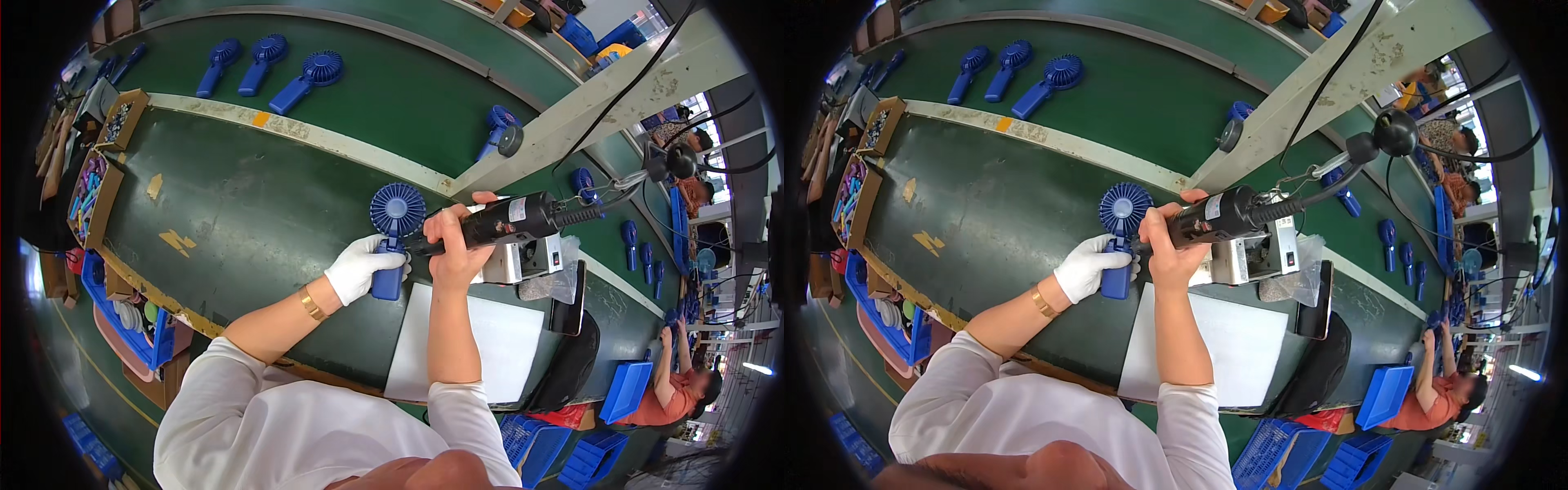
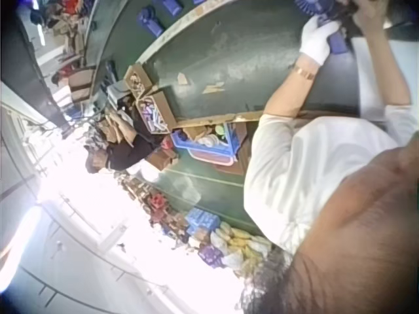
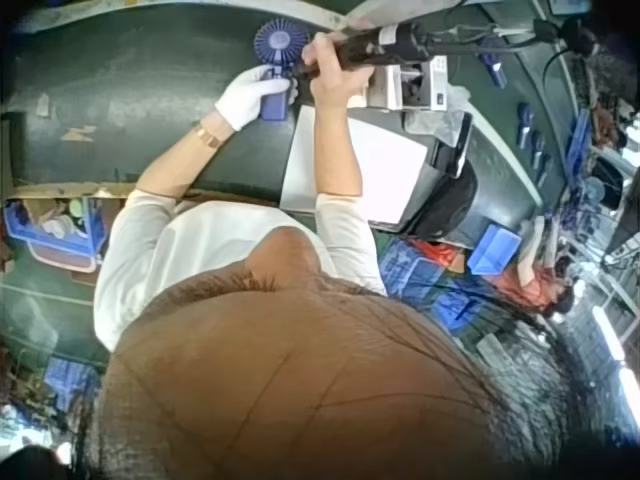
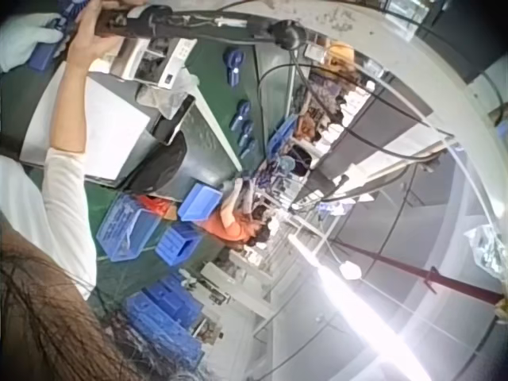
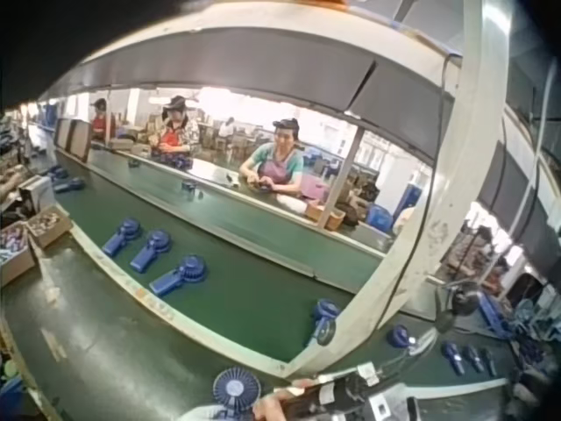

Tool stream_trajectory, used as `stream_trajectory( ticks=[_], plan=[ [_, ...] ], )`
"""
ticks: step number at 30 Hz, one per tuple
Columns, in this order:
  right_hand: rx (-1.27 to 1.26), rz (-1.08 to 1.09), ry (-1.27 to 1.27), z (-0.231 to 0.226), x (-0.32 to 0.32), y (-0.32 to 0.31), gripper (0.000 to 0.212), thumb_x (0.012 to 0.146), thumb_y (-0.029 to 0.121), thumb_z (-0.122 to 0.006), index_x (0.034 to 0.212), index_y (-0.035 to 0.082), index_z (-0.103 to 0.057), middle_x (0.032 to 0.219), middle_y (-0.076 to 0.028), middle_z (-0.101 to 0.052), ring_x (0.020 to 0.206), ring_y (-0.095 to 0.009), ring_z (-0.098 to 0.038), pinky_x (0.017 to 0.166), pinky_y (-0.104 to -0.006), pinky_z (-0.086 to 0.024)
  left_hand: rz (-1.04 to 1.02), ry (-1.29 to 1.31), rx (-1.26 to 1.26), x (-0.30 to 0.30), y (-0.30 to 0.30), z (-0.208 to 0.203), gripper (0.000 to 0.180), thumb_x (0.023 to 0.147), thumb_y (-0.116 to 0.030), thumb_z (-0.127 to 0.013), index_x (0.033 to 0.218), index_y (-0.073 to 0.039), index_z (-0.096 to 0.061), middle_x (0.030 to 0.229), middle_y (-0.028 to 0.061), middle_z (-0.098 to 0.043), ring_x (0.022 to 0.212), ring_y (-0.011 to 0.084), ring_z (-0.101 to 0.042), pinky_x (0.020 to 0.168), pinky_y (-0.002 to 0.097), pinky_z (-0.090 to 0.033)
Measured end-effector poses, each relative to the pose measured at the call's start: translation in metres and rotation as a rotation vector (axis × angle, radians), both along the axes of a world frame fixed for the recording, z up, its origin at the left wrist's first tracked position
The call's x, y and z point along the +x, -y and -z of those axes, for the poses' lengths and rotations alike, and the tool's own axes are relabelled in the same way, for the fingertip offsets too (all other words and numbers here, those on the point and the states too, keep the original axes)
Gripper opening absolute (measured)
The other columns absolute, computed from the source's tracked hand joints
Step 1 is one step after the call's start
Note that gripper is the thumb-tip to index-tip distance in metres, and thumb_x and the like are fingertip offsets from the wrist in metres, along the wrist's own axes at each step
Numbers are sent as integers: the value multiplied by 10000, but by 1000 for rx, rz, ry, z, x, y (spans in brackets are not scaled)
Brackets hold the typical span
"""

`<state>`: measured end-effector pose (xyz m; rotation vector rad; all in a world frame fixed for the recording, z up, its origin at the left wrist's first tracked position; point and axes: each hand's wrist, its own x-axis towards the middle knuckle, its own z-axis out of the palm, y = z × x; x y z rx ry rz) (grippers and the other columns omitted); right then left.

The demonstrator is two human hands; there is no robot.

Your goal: The person assembles handheld fans by driving screws into each fan with an electric screwdriver and placing the fastened fans onto a conveyor belt.

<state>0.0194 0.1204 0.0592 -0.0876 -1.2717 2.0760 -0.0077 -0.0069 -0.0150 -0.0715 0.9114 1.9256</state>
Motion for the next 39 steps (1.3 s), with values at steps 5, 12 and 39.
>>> stream_trajectory(
  ticks=[5, 12, 39],
  plan=[
    [67, 23, 52, 1, -2, 2, 408, 789, -68, -528, 1134, 57, -349, 616, -43, -453, 492, -114, -412, 499, -288, -378, 0, 15, 14, -1, 1, 0, 236, 795, -19, -625, 1008, 13, -528, 889, 96, -618, 769, 190, -626, 715, 311, -524],
    [121, -92, 43, 14, 1, 2, 442, 738, -119, -592, 1097, 38, -387, 723, -50, -547, 611, -96, -511, 564, -243, -432, -4, 47, 40, -1, 0, 2, 219, 801, -15, -619, 1000, 13, -533, 873, 95, -616, 758, 193, -628, 714, 314, -526],
    [314, 243, 124, -11, 8, -18, 445, 735, -138, -641, 1111, -10, -441, 709, -37, -554, 624, -76, -535, 603, -199, -445, 105, -98, -27, 6, -3, -9, 363, 751, -30, -661, 1035, -25, -434, 907, 118, -584, 725, 207, -626, 650, 334, -540]
  ],
)
